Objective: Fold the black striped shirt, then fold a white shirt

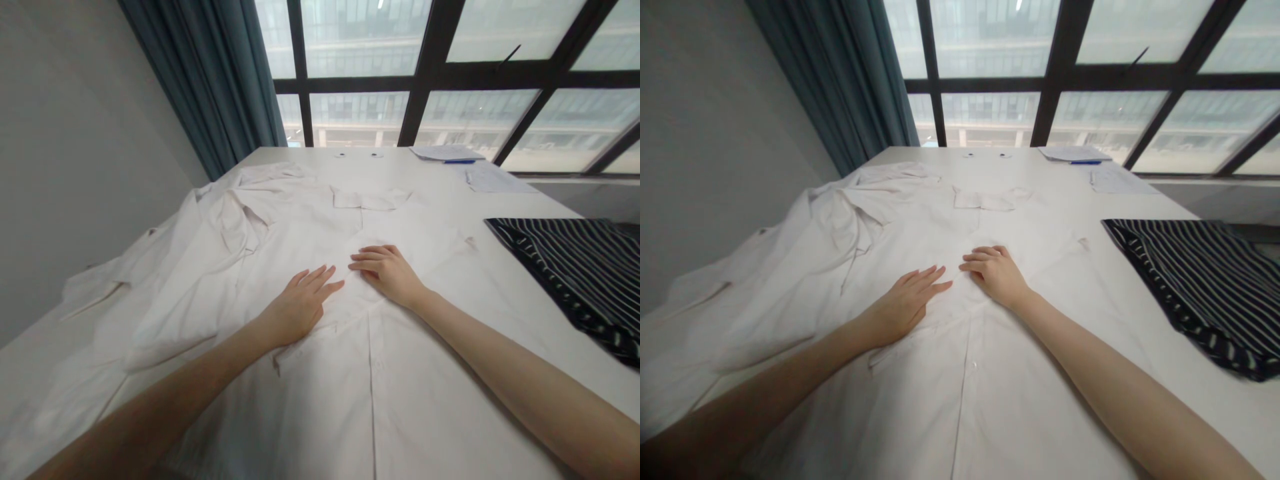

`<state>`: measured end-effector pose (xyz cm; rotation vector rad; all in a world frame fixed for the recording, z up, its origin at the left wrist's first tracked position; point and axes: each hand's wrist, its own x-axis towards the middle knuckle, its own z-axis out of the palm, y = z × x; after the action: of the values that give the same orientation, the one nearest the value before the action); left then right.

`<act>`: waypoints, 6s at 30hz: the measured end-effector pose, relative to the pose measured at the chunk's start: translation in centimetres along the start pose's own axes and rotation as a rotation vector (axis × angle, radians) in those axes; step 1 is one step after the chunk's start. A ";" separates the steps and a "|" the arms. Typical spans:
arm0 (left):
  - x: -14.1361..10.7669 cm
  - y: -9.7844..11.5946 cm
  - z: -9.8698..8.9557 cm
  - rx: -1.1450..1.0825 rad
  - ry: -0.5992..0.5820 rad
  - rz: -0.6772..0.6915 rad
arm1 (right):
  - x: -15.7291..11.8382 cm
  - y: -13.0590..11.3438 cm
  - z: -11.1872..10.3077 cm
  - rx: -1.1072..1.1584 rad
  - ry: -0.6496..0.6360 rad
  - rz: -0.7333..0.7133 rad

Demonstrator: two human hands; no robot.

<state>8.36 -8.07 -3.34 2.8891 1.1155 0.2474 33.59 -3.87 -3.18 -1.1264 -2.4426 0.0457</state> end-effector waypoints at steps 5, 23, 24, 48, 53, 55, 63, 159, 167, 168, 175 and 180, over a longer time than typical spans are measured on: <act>0.0 0.1 0.0 -0.009 -0.002 -0.005 | 0.0 0.0 0.0 0.037 0.034 -0.069; -0.1 0.3 0.1 0.040 0.064 -0.062 | 0.1 0.1 -0.5 0.043 -0.025 -0.178; -0.2 0.3 0.1 0.057 0.060 -0.060 | 0.1 0.2 -0.5 0.024 -0.019 -0.168; -0.2 0.2 -0.4 0.067 -0.006 -0.028 | -0.1 0.5 -0.4 -0.006 -0.048 -0.003; -0.2 0.1 -0.3 0.071 -0.020 -0.029 | -0.4 1.0 0.1 -0.186 -0.024 0.209; -0.2 0.1 -0.3 0.071 -0.025 -0.025 | -0.5 1.2 0.3 -0.243 -0.014 0.267; -0.1 0.3 -0.5 0.102 -0.061 -0.024 | -0.1 1.0 -0.1 -0.126 -0.114 -0.040; -0.3 -0.2 0.1 0.092 0.035 0.000 | 0.1 0.7 -1.0 -0.133 -0.038 -0.318; -0.3 -0.2 0.1 0.097 0.036 0.002 | -0.1 0.4 -0.9 -0.176 -0.012 -0.416; -0.3 -0.2 0.1 0.095 0.038 0.001 | -0.1 0.4 -0.9 -0.173 -0.013 -0.426; -0.2 -0.1 0.0 0.090 0.030 -0.006 | 0.1 0.5 -0.8 -0.126 -0.027 -0.374; -0.2 0.0 0.0 0.092 0.024 -0.011 | 0.1 0.6 -0.9 -0.117 -0.037 -0.294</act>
<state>8.17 -8.20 -3.42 2.9669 1.1764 0.2373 34.35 -3.49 -2.44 -0.8071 -2.6474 -0.1701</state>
